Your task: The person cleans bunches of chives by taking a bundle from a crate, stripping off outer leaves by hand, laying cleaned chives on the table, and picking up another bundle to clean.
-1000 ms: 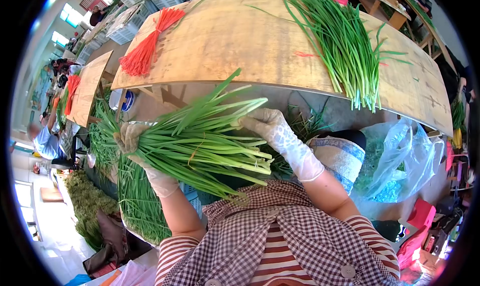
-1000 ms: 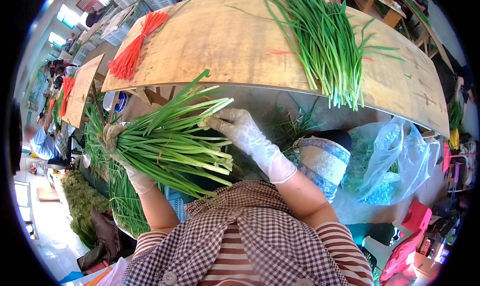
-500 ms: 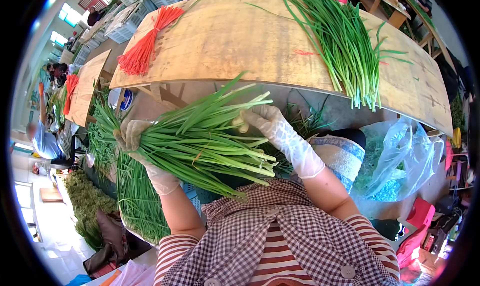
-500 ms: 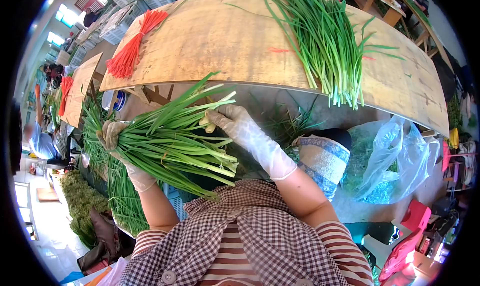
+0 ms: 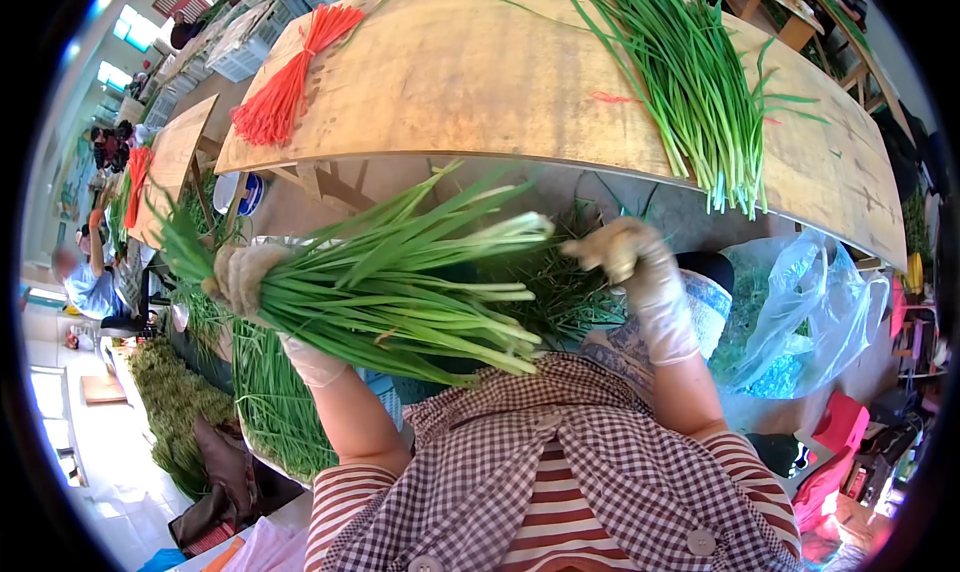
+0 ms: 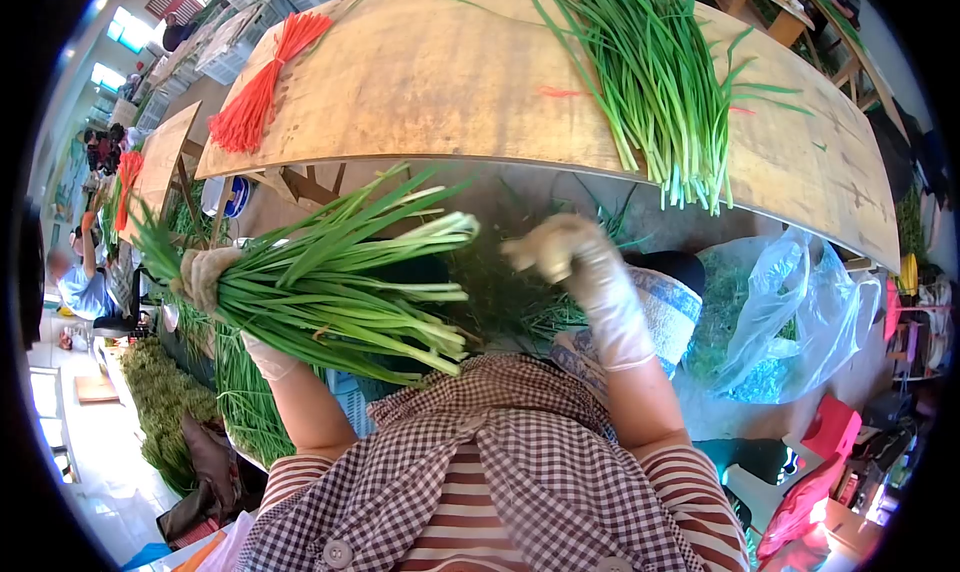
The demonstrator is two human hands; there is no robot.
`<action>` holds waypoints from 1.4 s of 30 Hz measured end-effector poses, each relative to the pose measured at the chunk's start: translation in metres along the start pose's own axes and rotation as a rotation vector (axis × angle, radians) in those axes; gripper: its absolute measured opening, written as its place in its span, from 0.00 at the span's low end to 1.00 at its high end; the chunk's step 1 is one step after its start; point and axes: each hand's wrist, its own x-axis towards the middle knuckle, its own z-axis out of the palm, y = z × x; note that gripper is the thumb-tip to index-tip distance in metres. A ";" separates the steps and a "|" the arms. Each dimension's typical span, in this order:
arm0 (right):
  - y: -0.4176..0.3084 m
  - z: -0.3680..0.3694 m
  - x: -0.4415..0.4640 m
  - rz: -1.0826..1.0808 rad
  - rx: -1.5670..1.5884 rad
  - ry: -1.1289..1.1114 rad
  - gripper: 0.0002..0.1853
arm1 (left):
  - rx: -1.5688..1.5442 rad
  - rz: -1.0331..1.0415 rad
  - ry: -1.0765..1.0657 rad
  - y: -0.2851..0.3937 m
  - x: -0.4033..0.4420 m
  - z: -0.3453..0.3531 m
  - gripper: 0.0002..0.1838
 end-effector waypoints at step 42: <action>0.031 -0.040 0.019 0.322 -1.072 0.103 0.14 | 0.022 -0.202 -0.562 0.015 0.027 0.028 0.13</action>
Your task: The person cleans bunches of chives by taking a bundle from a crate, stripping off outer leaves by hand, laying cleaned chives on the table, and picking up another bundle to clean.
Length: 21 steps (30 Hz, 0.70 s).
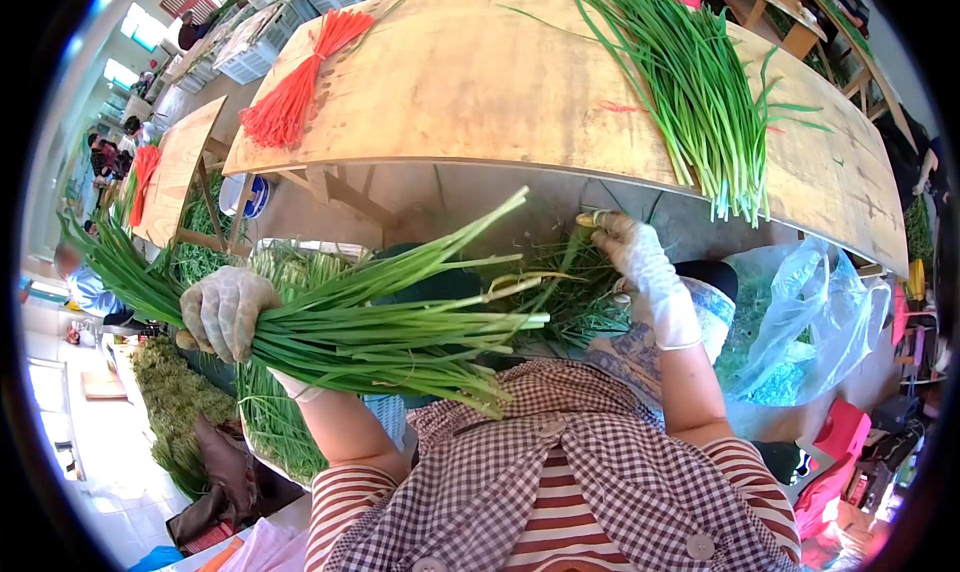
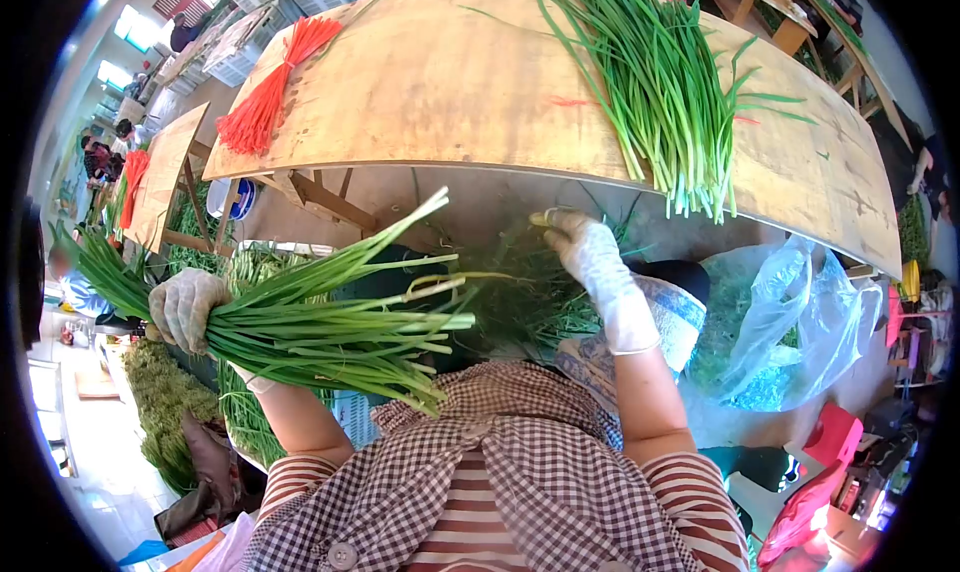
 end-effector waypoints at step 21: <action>-0.126 0.016 -0.020 -0.132 0.597 -0.333 0.10 | 0.255 0.074 0.759 -0.048 0.010 -0.007 0.18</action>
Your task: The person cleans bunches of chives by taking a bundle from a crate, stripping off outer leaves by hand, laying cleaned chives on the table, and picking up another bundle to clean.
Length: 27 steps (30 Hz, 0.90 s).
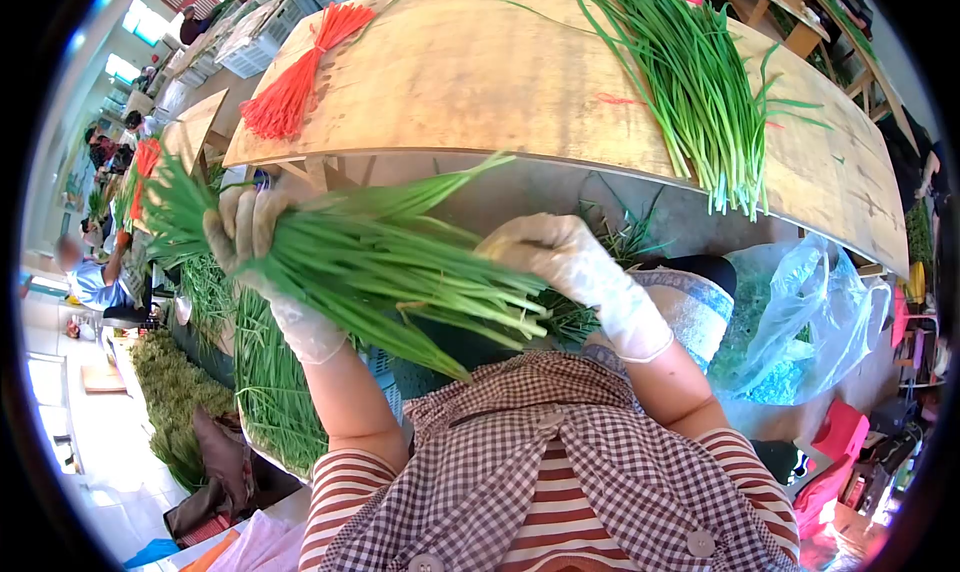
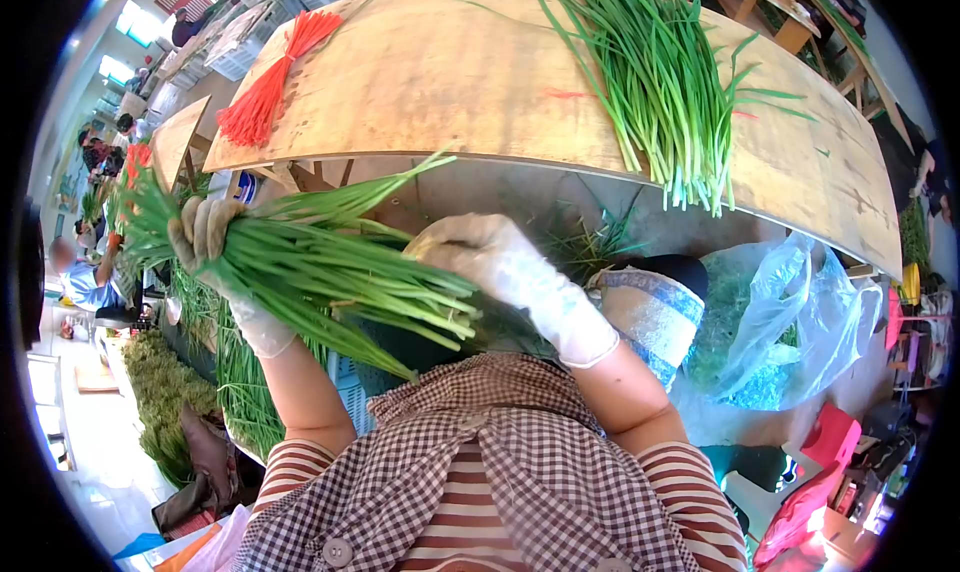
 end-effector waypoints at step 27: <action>0.028 -0.021 -0.030 0.048 0.602 -0.057 0.24 | -0.017 0.206 -0.061 0.005 -0.021 -0.014 0.16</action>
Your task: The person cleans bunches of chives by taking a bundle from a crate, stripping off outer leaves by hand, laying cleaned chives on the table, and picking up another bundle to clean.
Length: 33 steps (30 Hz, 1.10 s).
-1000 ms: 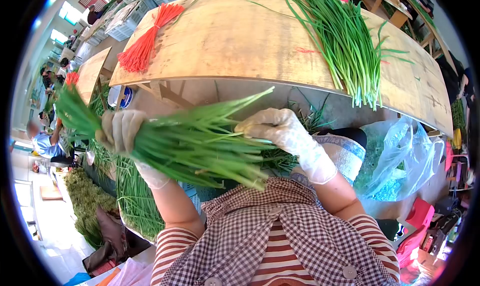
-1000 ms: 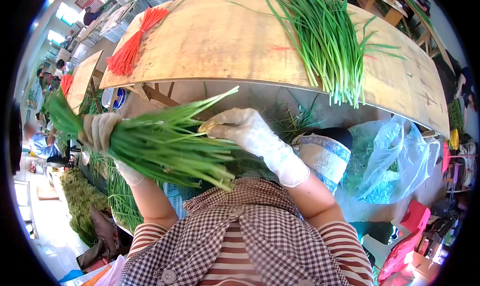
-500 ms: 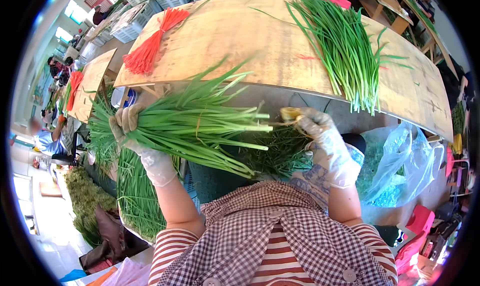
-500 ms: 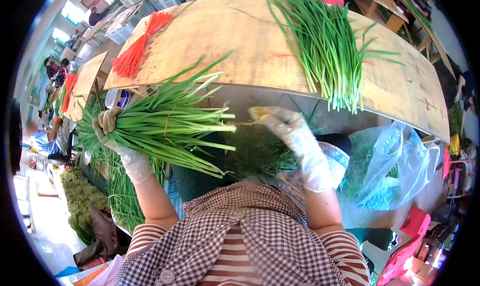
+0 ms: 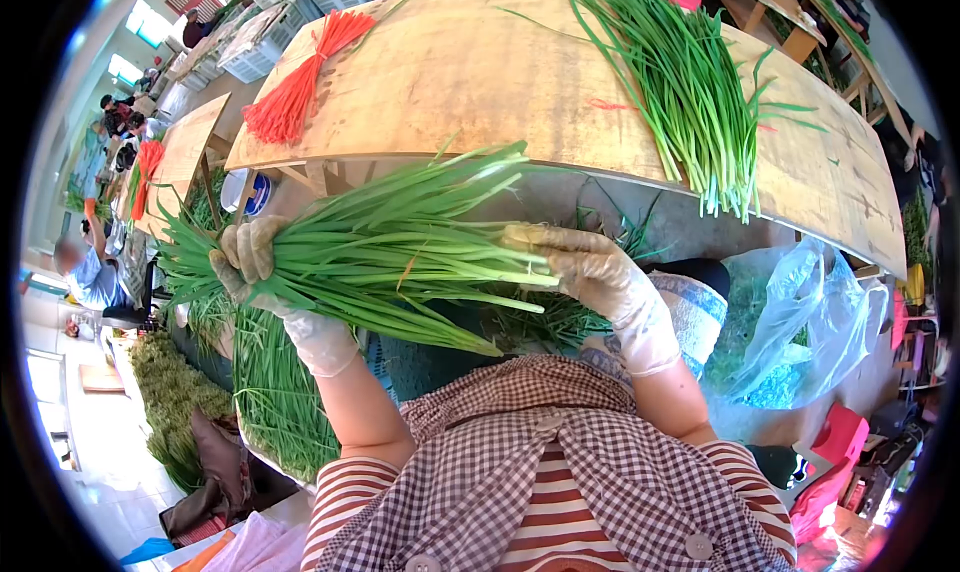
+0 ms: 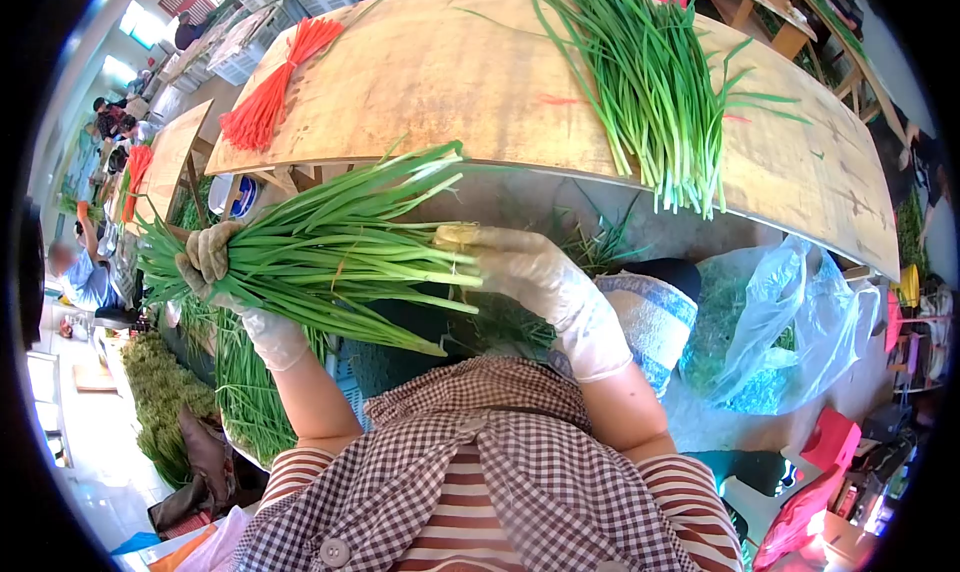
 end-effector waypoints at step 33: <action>-0.019 -0.021 -0.023 -0.054 -0.421 0.434 0.20 | 0.128 0.047 0.138 0.036 0.000 0.000 0.17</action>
